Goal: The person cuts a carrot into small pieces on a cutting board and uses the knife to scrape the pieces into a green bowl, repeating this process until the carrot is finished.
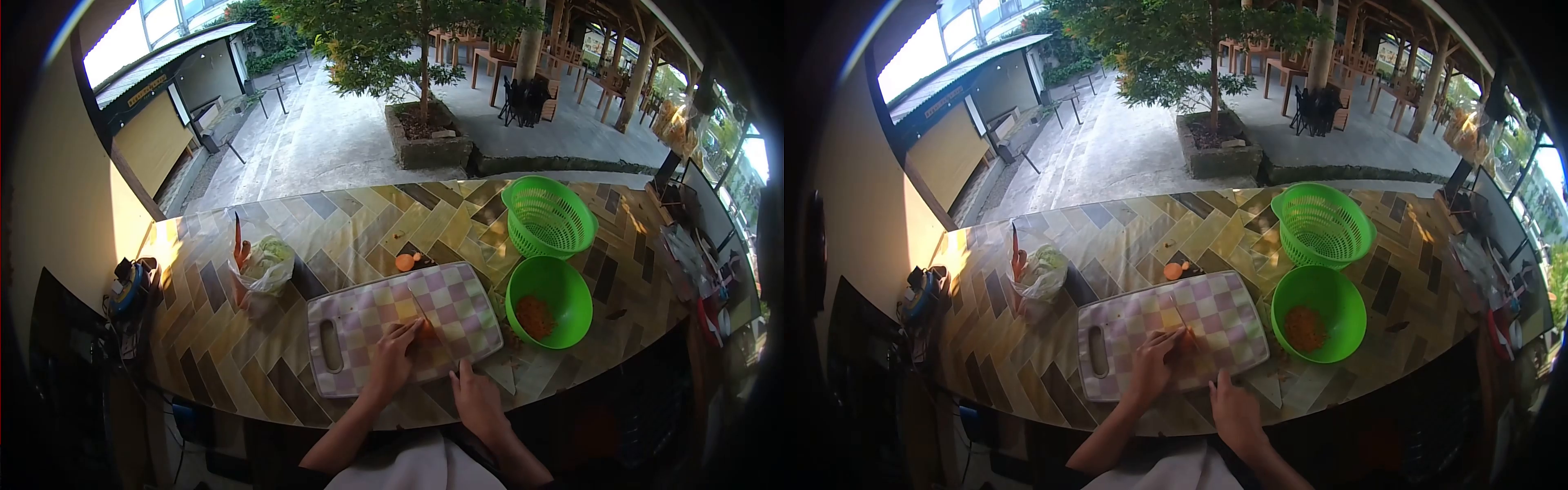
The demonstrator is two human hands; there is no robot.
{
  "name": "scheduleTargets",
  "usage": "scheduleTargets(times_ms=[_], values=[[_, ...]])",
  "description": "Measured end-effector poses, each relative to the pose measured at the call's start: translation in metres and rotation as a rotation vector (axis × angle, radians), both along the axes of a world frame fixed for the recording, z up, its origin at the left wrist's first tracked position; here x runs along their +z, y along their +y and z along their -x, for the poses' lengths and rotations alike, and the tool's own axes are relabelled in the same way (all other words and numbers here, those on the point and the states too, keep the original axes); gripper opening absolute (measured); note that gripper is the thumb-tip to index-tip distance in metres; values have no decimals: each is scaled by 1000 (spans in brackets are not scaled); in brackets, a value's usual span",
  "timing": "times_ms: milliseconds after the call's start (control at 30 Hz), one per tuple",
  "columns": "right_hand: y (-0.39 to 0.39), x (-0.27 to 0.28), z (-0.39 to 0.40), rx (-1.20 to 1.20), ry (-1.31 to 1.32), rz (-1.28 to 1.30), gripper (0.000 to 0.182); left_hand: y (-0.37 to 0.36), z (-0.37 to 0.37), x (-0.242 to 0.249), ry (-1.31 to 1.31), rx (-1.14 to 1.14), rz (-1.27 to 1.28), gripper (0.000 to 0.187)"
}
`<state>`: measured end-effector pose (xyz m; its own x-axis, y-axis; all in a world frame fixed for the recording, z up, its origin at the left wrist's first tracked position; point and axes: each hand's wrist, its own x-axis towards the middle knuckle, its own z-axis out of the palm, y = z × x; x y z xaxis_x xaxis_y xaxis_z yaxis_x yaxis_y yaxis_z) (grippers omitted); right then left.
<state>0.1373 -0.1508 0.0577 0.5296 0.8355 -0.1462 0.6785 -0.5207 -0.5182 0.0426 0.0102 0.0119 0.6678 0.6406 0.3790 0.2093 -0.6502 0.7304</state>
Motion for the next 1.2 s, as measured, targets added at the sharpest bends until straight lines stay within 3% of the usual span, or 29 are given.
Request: scheduleTargets(times_ms=[200,500,800,900,1100,1200], values=[[16,11,-9,11,97,73,29,-2,-1,2,6,6,17,43],[46,-16,-41,144,277,-131,29,-2,-1,-2,-9,14,-2,45],[25,-19,-33,113,304,-65,32,-5,-4,-8,-6,46,-52,44],[34,-22,-38,113,343,-40,32,-2,-1,-1,16,10,40,46],[32,-30,-33,109,280,7,34,-6,-5,-7,-26,64,-84,47],[1,0,-21,18,404,140,33,-3,-5,3,-4,97,-20,48]])
